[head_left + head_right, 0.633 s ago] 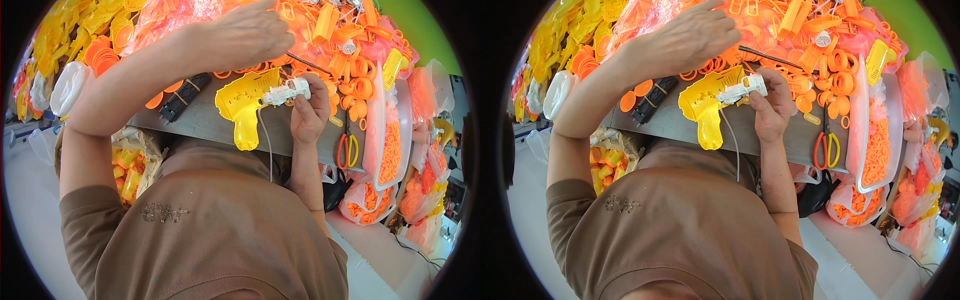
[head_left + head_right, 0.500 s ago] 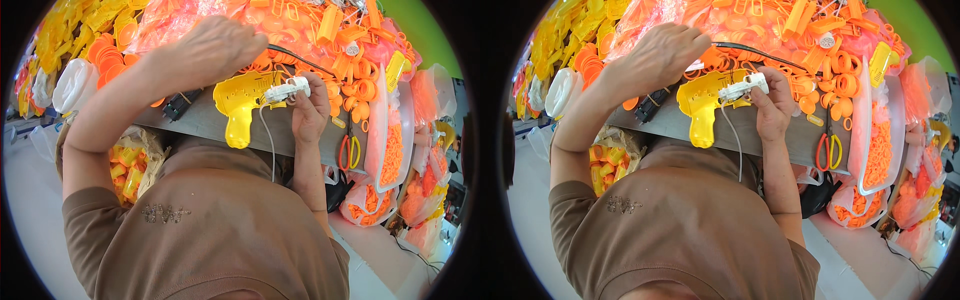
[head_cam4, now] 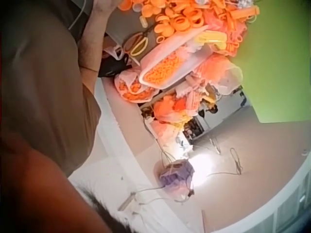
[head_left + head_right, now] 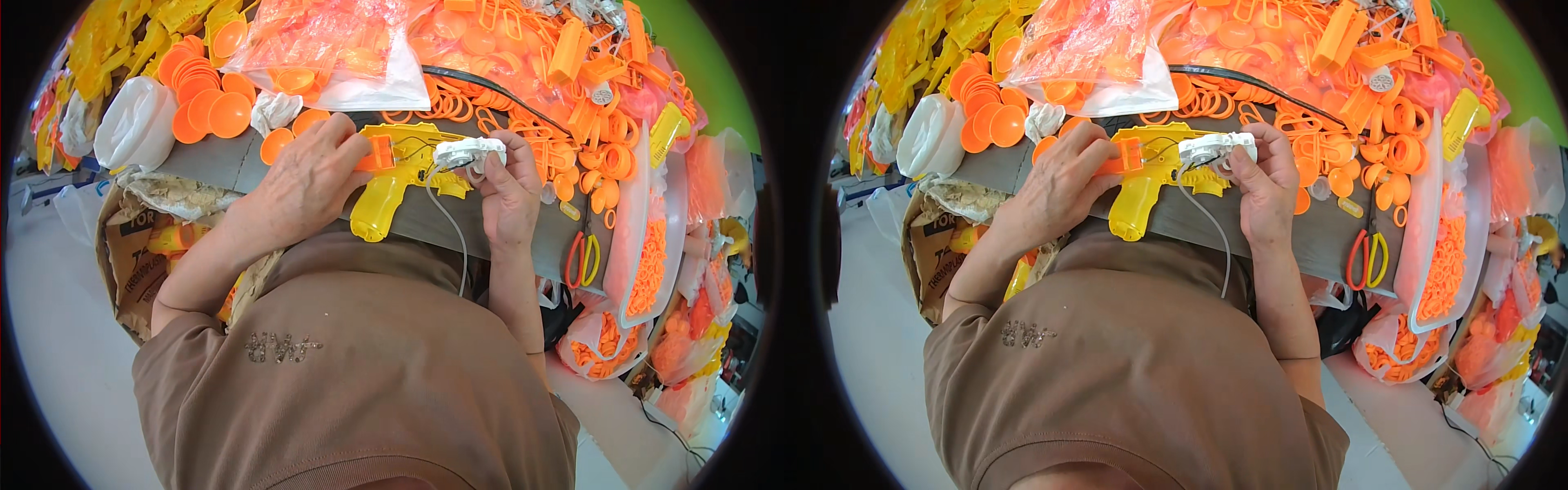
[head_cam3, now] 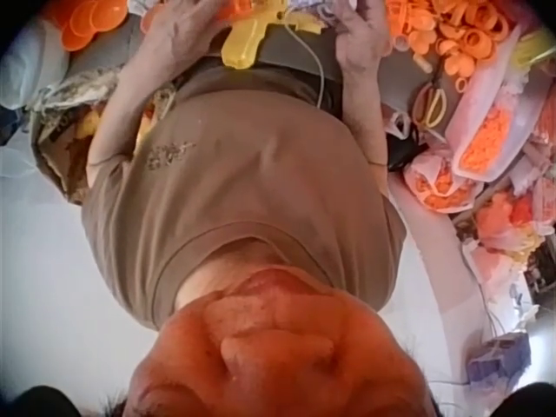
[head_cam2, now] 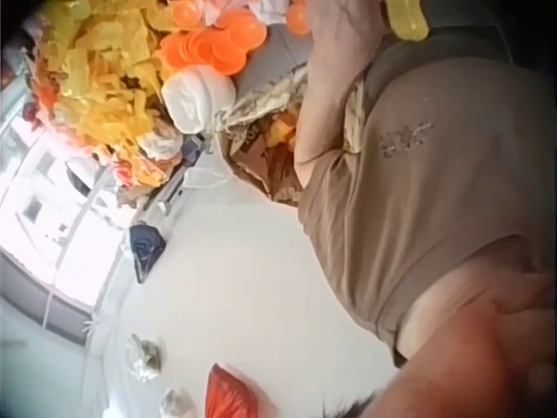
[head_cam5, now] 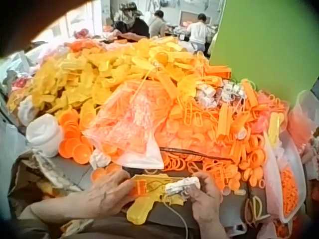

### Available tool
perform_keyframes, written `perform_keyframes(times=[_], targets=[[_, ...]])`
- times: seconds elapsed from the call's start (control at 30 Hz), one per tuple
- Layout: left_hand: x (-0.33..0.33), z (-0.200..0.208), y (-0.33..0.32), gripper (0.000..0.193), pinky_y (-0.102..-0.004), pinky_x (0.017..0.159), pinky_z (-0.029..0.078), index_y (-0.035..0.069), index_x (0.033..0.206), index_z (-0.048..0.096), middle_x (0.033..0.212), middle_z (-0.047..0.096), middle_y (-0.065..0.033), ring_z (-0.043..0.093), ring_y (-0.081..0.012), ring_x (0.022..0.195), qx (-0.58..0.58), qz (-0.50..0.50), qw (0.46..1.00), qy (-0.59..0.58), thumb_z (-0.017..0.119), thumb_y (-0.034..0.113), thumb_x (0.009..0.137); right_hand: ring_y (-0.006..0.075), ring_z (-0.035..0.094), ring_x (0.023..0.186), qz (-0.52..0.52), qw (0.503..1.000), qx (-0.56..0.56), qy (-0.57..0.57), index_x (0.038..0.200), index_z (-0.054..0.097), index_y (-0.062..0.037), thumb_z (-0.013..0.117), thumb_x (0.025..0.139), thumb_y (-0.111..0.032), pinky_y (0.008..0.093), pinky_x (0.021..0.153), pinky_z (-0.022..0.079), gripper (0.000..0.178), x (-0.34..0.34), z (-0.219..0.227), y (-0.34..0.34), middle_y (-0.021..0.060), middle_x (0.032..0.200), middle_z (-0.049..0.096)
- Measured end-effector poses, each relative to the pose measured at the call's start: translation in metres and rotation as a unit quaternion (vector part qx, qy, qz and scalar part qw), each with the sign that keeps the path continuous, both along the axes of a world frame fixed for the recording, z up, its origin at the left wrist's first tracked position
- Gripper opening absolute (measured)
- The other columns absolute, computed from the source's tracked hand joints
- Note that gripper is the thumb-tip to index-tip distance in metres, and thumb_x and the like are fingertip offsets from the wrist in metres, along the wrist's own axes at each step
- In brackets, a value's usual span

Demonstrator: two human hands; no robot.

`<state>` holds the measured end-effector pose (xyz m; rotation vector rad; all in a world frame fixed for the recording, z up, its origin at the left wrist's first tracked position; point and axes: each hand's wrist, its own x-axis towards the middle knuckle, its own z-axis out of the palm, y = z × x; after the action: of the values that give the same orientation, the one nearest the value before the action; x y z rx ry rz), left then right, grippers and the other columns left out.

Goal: The recorder is assembling yellow and orange plastic toy guns, fitting nozzles and internal components together.

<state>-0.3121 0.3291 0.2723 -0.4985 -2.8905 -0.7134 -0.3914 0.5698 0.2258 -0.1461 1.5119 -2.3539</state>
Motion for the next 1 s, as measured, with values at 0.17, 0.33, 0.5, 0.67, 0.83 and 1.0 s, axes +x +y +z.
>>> perform_keyframes(times=[0.17, 0.33, 0.5, 0.67, 0.83, 1.0], targets=[[-0.001, 0.011, -0.003, 0.037, -0.0394, 0.069, 0.045, 0.004, 0.112, 0.046, 0.09, 0.048, -0.0147, 0.055, -0.0314, 0.08, 0.073, 0.009, 0.997, -0.037, 0.062, 0.01, 0.079, 0.0181, 0.062, 0.085, -0.004, 1.0, 0.021, 0.011, 0.111, 0.048, -0.0024, 0.058, 0.088, -0.01, 0.0358, 0.078, 0.055, 0.025, 0.003, -0.001, -0.008, 0.0073, 0.096, 0.059], [-0.001, 0.014, 0.006, 0.052, -0.0387, 0.065, 0.047, 0.015, 0.127, 0.043, 0.089, 0.048, -0.0135, 0.057, -0.0297, 0.077, 0.039, 0.007, 0.996, -0.077, 0.062, 0.01, 0.079, 0.0131, 0.061, 0.079, -0.027, 0.995, 0.092, 0.023, 0.106, 0.049, -0.0019, 0.062, 0.085, -0.007, 0.0278, 0.071, 0.054, 0.026, 0.009, 0.0, -0.015, 0.0067, 0.093, 0.059], [-0.001, 0.012, 0.005, 0.054, -0.0393, 0.063, 0.048, 0.024, 0.13, 0.042, 0.087, 0.047, -0.0121, 0.057, -0.0289, 0.075, 0.039, 0.023, 0.989, -0.141, 0.061, 0.012, 0.081, 0.0111, 0.06, 0.077, -0.028, 0.99, 0.129, 0.054, 0.104, 0.049, -0.0011, 0.066, 0.083, -0.006, 0.0243, 0.068, 0.052, 0.028, 0.012, 0.007, -0.022, 0.0069, 0.09, 0.059], [-0.001, 0.012, 0.006, 0.046, -0.0397, 0.062, 0.049, 0.021, 0.126, 0.045, 0.086, 0.048, -0.0141, 0.058, -0.0306, 0.07, 0.003, 0.004, 0.989, -0.148, 0.058, 0.015, 0.083, 0.0107, 0.06, 0.076, -0.021, 0.985, 0.157, 0.064, 0.104, 0.049, -0.0005, 0.066, 0.082, -0.005, 0.0231, 0.068, 0.051, 0.028, 0.012, 0.005, -0.023, 0.0072, 0.09, 0.059], [-0.004, 0.004, 0.008, 0.036, -0.0403, 0.062, 0.048, 0.015, 0.118, 0.049, 0.086, 0.048, -0.0157, 0.058, -0.0321, 0.068, 0.025, 0.019, 0.992, -0.124, 0.057, 0.014, 0.083, 0.0117, 0.06, 0.077, -0.02, 0.991, 0.105, 0.085, 0.105, 0.048, -0.0004, 0.066, 0.081, -0.003, 0.0236, 0.069, 0.051, 0.03, 0.018, -0.003, -0.023, 0.0076, 0.091, 0.059], [-0.007, 0.003, 0.008, 0.033, -0.0407, 0.063, 0.047, 0.011, 0.115, 0.05, 0.086, 0.048, -0.015, 0.058, -0.032, 0.07, 0.037, 0.02, 0.992, -0.122, 0.057, 0.015, 0.083, 0.0124, 0.06, 0.078, -0.027, 0.996, 0.053, 0.068, 0.106, 0.048, -0.0003, 0.065, 0.082, -0.004, 0.0243, 0.07, 0.05, 0.03, 0.017, -0.006, -0.018, 0.0081, 0.091, 0.06]])
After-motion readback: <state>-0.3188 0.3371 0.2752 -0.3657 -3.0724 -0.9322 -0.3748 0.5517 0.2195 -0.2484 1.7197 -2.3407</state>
